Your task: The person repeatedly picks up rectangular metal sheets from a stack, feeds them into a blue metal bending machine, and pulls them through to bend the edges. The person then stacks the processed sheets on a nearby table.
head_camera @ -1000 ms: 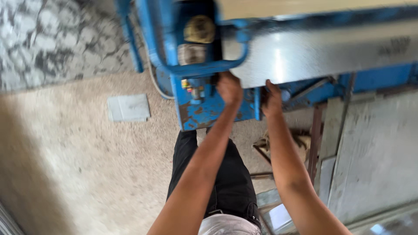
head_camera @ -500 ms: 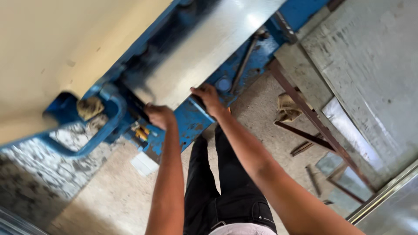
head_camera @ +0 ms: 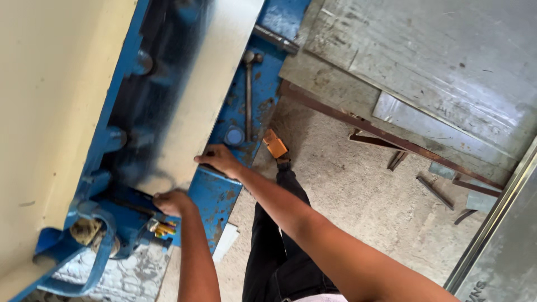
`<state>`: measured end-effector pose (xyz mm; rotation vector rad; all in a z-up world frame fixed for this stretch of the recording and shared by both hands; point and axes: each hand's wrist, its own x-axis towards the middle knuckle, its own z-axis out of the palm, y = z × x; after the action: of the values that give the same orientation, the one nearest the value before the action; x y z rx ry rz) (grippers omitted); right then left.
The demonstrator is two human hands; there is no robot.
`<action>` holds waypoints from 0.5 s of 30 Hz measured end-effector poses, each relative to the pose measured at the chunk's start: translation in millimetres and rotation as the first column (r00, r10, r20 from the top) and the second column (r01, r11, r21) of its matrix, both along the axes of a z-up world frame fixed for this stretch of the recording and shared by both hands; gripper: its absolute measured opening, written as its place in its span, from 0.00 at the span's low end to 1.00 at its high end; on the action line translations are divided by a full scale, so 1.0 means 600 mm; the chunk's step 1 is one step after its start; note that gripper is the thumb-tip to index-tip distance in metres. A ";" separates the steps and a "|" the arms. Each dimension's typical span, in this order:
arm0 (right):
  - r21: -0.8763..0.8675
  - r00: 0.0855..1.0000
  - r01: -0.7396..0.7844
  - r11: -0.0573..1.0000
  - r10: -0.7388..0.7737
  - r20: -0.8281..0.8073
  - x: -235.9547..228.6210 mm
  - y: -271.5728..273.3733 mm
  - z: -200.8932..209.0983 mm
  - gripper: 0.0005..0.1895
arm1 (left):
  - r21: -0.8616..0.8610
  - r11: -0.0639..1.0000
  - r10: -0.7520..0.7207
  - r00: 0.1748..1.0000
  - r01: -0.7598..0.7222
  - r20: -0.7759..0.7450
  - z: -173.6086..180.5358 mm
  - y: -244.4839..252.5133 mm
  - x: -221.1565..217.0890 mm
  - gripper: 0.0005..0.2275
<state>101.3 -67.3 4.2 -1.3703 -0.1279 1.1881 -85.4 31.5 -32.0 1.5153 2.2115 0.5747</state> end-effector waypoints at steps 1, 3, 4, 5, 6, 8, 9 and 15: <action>0.006 1.000 -0.002 1.000 0.002 0.004 -0.001 -0.001 0.003 0.19 | 0.012 1.000 -0.008 1.000 0.008 -0.011 0.003 0.001 -0.001 0.16; 0.000 0.999 -0.011 1.000 0.011 0.040 0.003 -0.002 0.008 0.20 | -0.005 1.000 0.004 1.000 -0.004 0.001 0.012 0.000 0.005 0.16; -0.006 0.998 -0.021 1.000 0.021 0.053 0.001 -0.004 0.011 0.20 | -0.016 1.000 0.014 1.000 -0.014 0.002 0.018 -0.002 0.004 0.16; -0.013 0.998 -0.023 1.000 0.024 0.057 0.002 -0.002 0.012 0.20 | -0.020 1.000 0.005 1.000 -0.005 0.006 0.023 0.000 0.007 0.16; -0.022 0.998 -0.028 0.999 0.029 0.060 0.003 -0.002 0.013 0.21 | -0.025 1.000 -0.001 1.000 0.001 0.010 0.028 0.000 0.010 0.16; -0.019 0.999 -0.024 1.000 0.025 0.040 0.005 -0.001 0.014 0.21 | -0.023 1.000 -0.012 1.000 0.012 0.006 0.036 -0.001 0.016 0.16; -0.006 1.000 -0.015 1.000 0.015 0.016 0.006 0.000 0.014 0.21 | -0.016 1.000 -0.015 1.000 0.015 -0.001 0.040 -0.001 0.019 0.16; 0.018 0.999 0.018 1.000 -0.017 -0.051 -0.001 0.003 -0.002 0.20 | -0.040 0.999 0.007 1.000 -0.007 -0.011 0.064 -0.003 0.033 0.16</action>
<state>100.7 -65.7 3.1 -1.3211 -0.0903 1.2037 -65.5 29.5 6.5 1.4942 2.2241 0.5221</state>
